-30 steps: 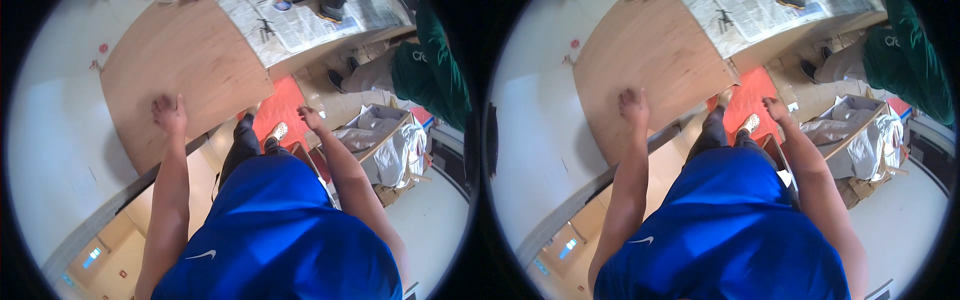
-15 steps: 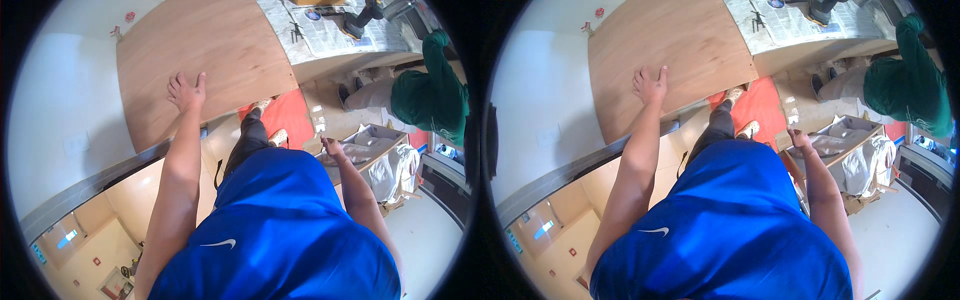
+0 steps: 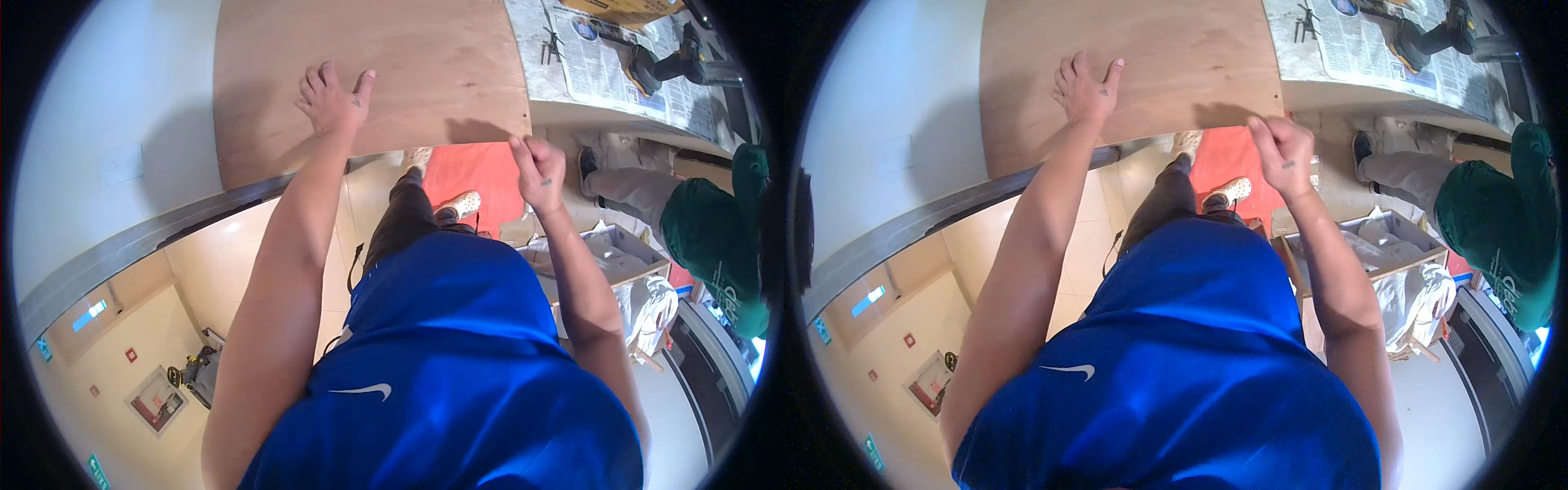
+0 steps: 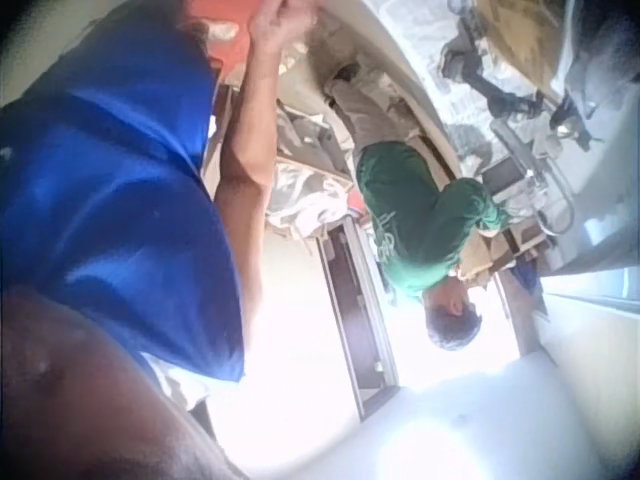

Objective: The person lifts a large wooden board and positions it against a wall, then places it on a countertop. They adjust the board's position multiple times to align it with the wall and counter edge. Another person is visible in the background.

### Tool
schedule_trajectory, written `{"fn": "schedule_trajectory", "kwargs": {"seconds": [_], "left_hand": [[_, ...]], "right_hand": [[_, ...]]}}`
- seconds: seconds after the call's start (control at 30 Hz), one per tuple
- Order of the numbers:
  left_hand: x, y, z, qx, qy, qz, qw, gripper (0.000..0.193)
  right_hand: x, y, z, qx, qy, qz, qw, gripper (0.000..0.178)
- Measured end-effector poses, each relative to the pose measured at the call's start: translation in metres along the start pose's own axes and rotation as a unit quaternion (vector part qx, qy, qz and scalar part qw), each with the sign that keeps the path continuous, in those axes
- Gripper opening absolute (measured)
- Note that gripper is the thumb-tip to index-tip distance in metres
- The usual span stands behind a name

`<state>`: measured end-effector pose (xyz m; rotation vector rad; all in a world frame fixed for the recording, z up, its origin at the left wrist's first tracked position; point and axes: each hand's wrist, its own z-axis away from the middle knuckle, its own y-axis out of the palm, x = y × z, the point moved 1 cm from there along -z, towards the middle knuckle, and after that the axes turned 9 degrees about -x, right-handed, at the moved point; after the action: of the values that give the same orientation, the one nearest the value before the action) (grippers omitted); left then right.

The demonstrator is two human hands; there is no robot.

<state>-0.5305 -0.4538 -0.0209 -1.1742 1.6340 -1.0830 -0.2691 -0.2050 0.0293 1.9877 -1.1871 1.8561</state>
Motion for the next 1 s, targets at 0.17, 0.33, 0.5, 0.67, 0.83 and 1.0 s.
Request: {"fn": "schedule_trajectory", "kwargs": {"seconds": [0.17,0.33,0.5,0.67,0.83,1.0], "left_hand": [[-0.004,0.005,-0.005,-0.008,0.018,0.000,1.000,0.091],[-0.001,0.007,-0.004,-0.006,0.006,0.009,1.000,0.090],[0.000,0.004,-0.003,-0.007,0.008,-0.004,1.000,0.088],[0.008,-0.004,-0.002,-0.005,-0.011,0.025,1.000,0.090],[0.013,-0.018,-0.007,0.051,-0.032,0.100,0.993,0.100],[0.062,-0.044,0.007,-0.017,-0.040,0.260,0.965,0.084]], "right_hand": [[0.024,0.036,-0.021,0.057,0.004,-0.160,0.986,0.044],[0.028,0.044,-0.017,0.118,-0.079,-0.123,0.982,0.041],[-0.024,0.067,-0.028,0.130,-0.070,-0.064,0.987,0.041],[-0.018,0.077,-0.026,0.151,-0.060,-0.012,0.987,0.039],[-0.018,0.084,-0.023,0.172,-0.050,0.020,0.984,0.030],[0.030,0.096,0.000,0.199,-0.157,0.138,0.957,0.027]]}}
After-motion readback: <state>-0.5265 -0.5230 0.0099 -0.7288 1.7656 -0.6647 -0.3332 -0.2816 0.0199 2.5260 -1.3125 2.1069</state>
